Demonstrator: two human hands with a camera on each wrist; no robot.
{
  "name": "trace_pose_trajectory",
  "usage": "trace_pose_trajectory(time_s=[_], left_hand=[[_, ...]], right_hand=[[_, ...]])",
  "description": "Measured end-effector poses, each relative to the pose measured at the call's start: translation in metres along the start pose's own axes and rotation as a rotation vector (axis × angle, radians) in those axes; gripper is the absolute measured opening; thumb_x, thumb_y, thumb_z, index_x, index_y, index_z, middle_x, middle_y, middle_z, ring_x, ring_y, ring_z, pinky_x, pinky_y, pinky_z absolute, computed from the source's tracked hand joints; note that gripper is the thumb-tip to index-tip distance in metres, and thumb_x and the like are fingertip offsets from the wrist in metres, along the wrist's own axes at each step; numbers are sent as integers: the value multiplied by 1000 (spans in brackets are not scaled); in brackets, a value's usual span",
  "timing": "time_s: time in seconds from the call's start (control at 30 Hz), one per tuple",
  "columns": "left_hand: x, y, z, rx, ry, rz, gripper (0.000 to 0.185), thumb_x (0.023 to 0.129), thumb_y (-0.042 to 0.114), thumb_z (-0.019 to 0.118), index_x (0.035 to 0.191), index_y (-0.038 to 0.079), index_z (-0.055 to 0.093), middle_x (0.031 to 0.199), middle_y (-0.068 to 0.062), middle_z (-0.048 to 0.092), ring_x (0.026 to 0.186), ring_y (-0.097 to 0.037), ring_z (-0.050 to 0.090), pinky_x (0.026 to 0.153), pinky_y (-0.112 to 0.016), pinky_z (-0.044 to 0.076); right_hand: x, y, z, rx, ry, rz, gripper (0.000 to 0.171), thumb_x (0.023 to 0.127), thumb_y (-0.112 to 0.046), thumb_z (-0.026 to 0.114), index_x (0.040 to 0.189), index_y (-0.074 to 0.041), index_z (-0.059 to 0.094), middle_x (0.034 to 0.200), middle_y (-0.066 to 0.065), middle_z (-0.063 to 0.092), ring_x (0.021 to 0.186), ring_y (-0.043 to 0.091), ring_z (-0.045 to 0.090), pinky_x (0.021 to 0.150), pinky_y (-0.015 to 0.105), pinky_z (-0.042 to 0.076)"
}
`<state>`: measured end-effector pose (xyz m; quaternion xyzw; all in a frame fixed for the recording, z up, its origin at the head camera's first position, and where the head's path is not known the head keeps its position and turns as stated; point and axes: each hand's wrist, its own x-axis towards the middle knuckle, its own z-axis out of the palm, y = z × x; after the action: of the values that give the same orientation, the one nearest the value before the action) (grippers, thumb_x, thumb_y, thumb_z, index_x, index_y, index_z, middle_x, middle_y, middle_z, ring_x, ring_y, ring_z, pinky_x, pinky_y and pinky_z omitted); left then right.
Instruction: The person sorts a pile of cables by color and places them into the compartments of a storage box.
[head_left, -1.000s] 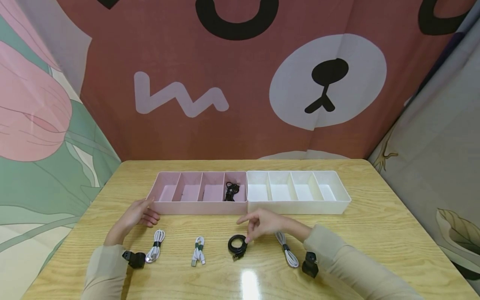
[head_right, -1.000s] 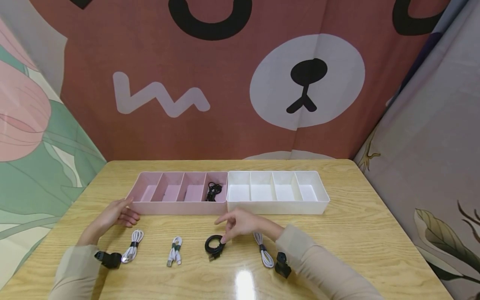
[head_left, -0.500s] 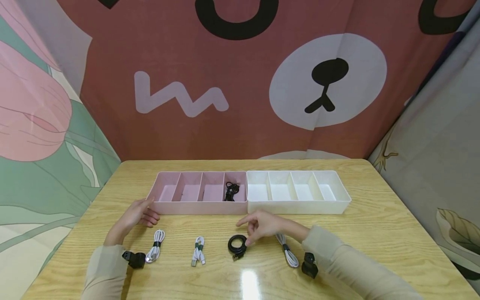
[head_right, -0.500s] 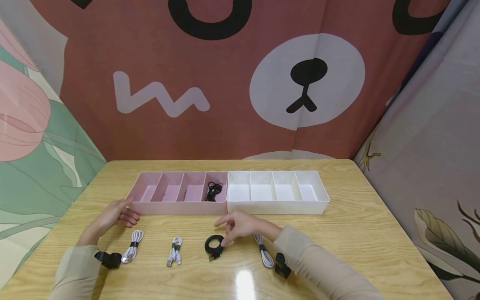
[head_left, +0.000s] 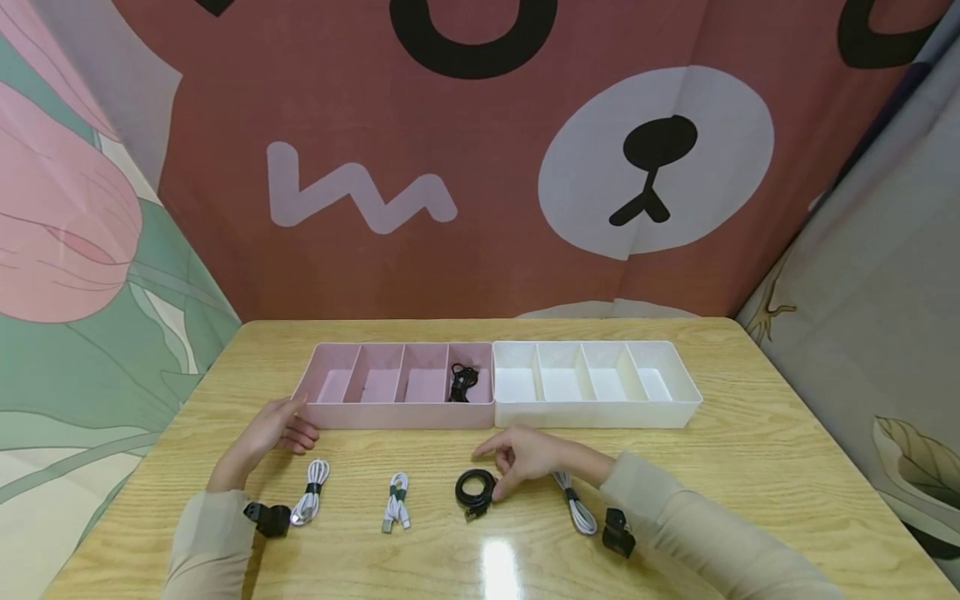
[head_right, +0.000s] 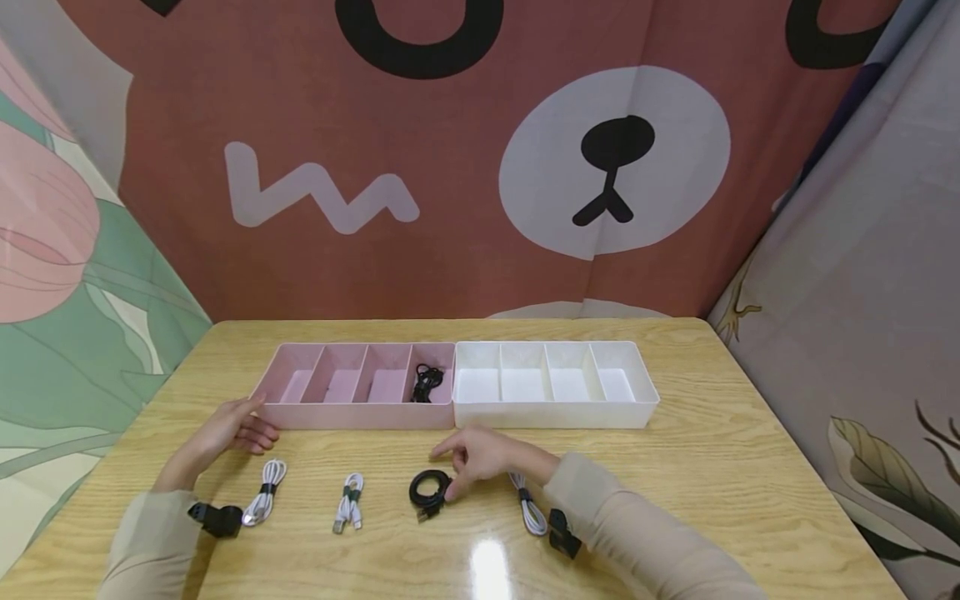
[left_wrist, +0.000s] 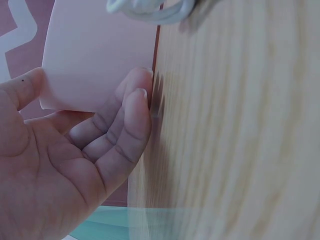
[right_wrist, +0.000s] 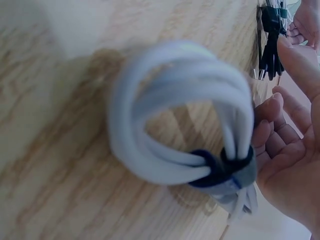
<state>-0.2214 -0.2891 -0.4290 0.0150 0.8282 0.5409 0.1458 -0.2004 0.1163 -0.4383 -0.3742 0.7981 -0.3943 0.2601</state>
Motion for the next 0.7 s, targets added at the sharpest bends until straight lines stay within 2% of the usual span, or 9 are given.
trace_pose_trajectory(time_s=[0.43,0.7], left_hand=[[1,-2,-1,4,0,2,64,99,41,25,120,-18,33,77,-12,64,65,-21,62,59,-34,53],[1,-2,-1,2,-8,3,63,100,40,24,119,-18,34,78,-13,64,66,-22,62,60,-35,53]], right_hand=[[2,0,4,-153,19,-50,55,65,-10,81,114,2,59,54,-10,42,49,-3,37,49,13,36],[1,-2,6,-169,23,-49,52,65,-11,81,112,1,62,54,-11,41,49,-3,37,48,13,33]])
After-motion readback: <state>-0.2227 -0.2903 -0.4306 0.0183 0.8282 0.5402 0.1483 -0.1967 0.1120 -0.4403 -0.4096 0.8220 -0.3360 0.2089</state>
